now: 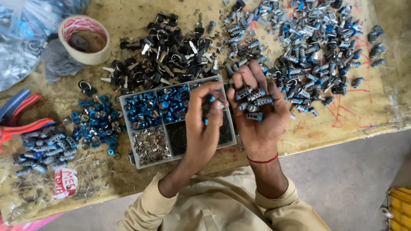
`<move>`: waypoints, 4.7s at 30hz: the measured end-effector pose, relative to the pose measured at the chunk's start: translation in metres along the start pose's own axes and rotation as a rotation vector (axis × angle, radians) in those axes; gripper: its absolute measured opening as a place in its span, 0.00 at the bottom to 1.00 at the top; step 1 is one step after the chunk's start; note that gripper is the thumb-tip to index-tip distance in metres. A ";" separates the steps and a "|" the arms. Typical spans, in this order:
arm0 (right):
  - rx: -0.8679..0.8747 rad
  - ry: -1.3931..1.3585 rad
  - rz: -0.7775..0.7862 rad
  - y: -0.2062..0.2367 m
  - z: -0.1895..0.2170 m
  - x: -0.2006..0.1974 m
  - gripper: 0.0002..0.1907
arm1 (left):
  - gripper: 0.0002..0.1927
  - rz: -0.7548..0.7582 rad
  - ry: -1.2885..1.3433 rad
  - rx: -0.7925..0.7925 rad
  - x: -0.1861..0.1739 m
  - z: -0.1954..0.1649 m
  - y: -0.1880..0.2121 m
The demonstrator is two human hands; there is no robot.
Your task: The person sits at a cluttered workbench covered with small black and blue plastic fittings and picks up blue round caps and black cylindrical bodies, pressing the caps onto the bodies one at a time and placing completed assemblies into a compartmented plastic organizer box. They repeatedly reach into the mixed pile, fit a cap to a body, and set the joined piece into the tray.
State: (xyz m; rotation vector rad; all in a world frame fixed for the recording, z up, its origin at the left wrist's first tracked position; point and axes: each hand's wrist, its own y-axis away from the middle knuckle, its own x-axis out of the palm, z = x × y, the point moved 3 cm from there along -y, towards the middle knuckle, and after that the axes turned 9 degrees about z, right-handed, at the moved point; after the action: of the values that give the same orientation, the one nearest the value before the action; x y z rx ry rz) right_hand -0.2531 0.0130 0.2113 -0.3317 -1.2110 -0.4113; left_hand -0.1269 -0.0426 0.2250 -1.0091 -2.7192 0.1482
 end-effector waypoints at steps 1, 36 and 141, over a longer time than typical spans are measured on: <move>0.014 -0.030 0.033 0.000 -0.002 -0.001 0.29 | 0.13 0.009 -0.140 0.066 -0.001 -0.003 0.002; -0.004 0.015 -0.230 0.002 -0.044 -0.012 0.26 | 0.24 -0.025 -0.578 0.264 -0.006 0.011 -0.010; 0.107 0.405 0.490 -0.045 -0.418 0.087 0.21 | 0.32 -0.970 -0.605 0.442 -0.372 -0.017 0.122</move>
State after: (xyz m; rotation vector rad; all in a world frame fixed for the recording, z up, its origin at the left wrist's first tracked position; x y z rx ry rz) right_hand 0.0980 -0.2296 0.1612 -0.4155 -0.7188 0.0159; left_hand 0.2275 -0.1930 0.1505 0.5927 -3.0998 0.9173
